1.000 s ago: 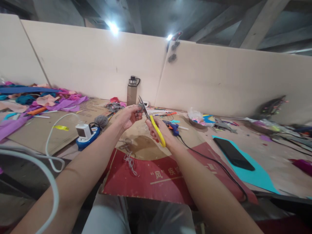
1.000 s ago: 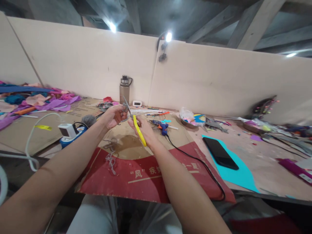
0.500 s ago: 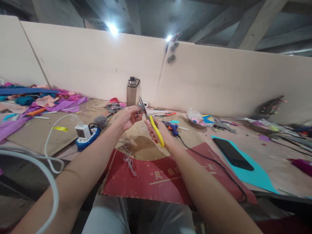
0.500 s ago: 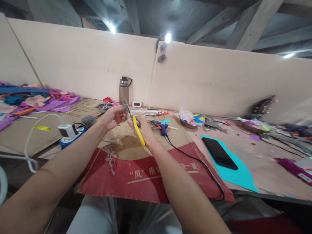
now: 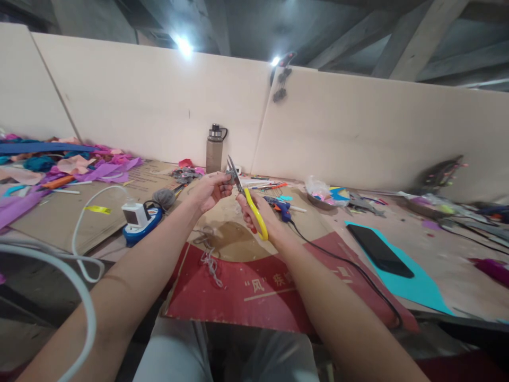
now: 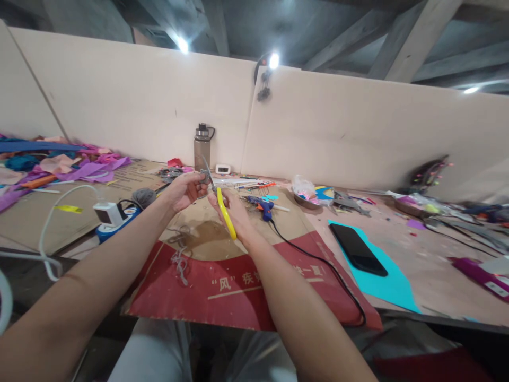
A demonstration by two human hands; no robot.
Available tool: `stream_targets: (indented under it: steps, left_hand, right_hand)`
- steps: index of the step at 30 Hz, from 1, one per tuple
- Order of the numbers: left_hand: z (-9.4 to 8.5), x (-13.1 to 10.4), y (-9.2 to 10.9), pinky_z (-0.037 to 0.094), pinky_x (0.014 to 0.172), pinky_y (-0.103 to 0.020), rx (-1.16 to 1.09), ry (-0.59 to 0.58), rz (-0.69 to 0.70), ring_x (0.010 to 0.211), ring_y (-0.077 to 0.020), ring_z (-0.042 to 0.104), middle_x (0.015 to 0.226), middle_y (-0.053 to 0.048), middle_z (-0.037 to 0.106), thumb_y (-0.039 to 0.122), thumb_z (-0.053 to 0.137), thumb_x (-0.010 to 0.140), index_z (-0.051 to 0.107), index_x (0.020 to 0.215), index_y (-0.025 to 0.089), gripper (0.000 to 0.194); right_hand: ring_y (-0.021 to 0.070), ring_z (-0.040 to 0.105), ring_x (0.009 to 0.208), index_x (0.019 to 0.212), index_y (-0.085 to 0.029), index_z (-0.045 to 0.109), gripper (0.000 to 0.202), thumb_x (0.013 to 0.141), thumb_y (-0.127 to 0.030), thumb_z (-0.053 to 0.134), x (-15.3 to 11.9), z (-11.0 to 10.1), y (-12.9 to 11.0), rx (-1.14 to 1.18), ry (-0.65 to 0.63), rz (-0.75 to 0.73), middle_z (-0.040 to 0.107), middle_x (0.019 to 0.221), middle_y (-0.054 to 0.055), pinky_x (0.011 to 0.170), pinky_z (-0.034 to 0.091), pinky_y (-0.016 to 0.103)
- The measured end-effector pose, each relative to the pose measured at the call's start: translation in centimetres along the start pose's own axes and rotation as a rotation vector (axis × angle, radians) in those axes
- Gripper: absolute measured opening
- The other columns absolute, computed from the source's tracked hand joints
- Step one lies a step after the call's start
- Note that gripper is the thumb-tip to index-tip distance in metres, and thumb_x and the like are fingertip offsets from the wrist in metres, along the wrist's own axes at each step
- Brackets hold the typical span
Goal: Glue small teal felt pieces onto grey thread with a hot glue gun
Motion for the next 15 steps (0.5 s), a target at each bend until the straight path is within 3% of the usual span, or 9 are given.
stream_targets:
  steps: [11, 15]
  left_hand:
    - [-0.8, 0.4, 0.2, 0.044, 0.049, -0.019, 0.021, 0.025, 0.012, 0.058, -0.0103, 0.06, 0.072, -0.006, 0.066, 0.013, 0.062, 0.067, 0.056, 0.074, 0.013, 0.009]
    - [-1.3, 0.6, 0.4, 0.042, 0.047, -0.017, 0.019, 0.062, 0.029, 0.05, -0.0071, 0.054, 0.069, -0.005, 0.064, 0.013, 0.062, 0.067, 0.053, 0.071, 0.014, 0.01]
  right_hand:
    - [0.0061, 0.038, 0.035, 0.093, -0.022, 0.049, 0.047, 0.074, -0.065, 0.054, -0.8, -0.4, -1.0, 0.072, 0.072, 0.04, 0.043, 0.055, -0.007, 0.03, 0.035, 0.019]
    - [0.0052, 0.037, 0.036, 0.098, -0.024, 0.047, 0.047, 0.075, -0.066, 0.051, -0.6, -0.7, -0.6, 0.13, 0.098, 0.042, 0.041, 0.057, -0.008, 0.031, 0.034, 0.018]
Point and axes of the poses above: each hand's wrist, its own x-axis towards the middle knuckle, its own z-axis out of the palm, y = z × x, the point moved 8 cm from there along x, towards the middle knuckle
